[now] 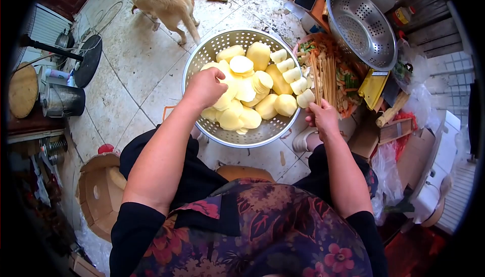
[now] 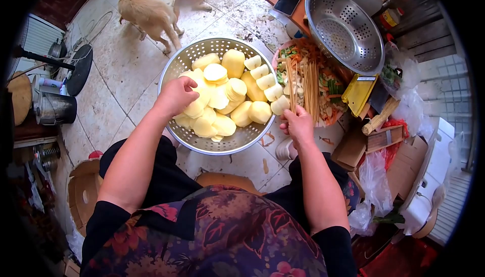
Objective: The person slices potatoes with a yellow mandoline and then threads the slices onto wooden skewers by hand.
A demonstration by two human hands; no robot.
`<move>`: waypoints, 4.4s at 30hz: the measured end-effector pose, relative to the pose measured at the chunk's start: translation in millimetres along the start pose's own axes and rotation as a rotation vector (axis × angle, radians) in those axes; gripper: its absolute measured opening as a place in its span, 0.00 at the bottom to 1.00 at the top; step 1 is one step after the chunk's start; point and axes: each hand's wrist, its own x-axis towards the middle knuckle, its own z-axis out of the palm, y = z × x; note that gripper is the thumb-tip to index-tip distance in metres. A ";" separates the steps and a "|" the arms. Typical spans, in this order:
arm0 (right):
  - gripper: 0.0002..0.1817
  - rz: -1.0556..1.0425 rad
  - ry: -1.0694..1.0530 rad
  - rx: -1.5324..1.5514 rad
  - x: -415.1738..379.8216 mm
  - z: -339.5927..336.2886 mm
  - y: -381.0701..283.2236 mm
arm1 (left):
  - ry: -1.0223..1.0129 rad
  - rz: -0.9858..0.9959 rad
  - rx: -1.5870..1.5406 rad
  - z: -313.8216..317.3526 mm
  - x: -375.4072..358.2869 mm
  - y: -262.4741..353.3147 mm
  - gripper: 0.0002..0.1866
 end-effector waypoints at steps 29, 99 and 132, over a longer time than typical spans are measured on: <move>0.11 -0.330 -0.441 -0.146 -76.8 59.8 -27.6 | 0.118 0.496 0.422 2.3 -28.0 6.4 0.12; 0.14 0.078 -0.608 0.118 -82.0 63.8 -20.4 | -0.089 -0.105 -1.232 -9.3 -25.1 30.4 0.12; 0.09 -0.007 -0.454 0.325 -71.0 61.8 -27.0 | -0.297 -0.014 -0.355 16.5 -34.2 24.1 0.11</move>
